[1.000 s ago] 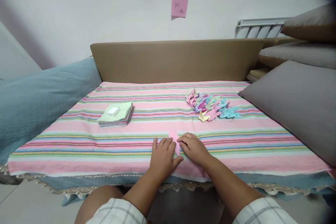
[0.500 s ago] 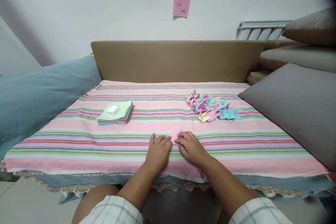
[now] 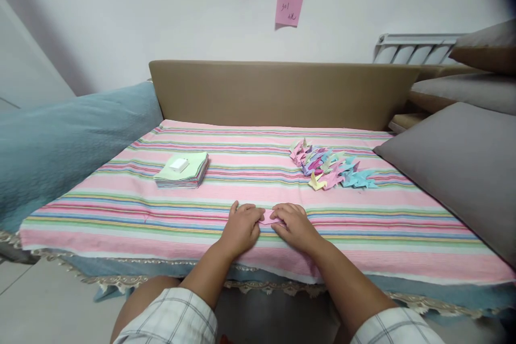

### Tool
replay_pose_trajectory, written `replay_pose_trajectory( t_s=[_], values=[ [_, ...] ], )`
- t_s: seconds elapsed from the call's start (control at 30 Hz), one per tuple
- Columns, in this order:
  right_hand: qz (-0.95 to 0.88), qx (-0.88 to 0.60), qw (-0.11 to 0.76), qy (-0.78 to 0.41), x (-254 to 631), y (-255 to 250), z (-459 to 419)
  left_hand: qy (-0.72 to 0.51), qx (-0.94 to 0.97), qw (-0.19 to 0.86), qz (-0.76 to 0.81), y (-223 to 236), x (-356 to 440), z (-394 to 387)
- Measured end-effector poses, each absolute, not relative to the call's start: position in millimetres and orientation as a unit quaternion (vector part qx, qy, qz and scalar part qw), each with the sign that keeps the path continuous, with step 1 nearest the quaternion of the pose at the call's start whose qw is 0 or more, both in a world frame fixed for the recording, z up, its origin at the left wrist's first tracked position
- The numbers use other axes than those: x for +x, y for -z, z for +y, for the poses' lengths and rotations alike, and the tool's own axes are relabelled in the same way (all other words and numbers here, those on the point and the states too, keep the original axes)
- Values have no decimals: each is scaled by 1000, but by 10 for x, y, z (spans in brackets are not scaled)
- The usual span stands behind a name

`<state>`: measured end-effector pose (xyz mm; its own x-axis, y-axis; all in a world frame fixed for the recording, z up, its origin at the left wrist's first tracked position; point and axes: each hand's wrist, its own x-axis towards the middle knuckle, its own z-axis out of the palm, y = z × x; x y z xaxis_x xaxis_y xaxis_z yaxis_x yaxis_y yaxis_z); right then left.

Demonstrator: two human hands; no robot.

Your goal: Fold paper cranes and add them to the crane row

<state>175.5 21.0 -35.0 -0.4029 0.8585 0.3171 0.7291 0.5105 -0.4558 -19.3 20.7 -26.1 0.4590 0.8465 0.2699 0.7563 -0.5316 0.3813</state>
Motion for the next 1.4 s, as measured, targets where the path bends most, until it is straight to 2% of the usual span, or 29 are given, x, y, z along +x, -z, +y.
replay_pose_trajectory(
  t_s=[0.27,0.63,1.13,1.4],
  values=[
    [-822,-487,288,-68,1688,364,192,-250,840,110,469,263,-180,231],
    [-801,-523,253,-146,1640,347,224,-259,839,114,466,266,-182,271],
    [-772,-551,264,-172,1582,340,208,-257,839,118,465,224,-181,255],
    [-756,-582,265,-140,1528,390,237,-270,818,128,491,252,-174,270]
  ],
)
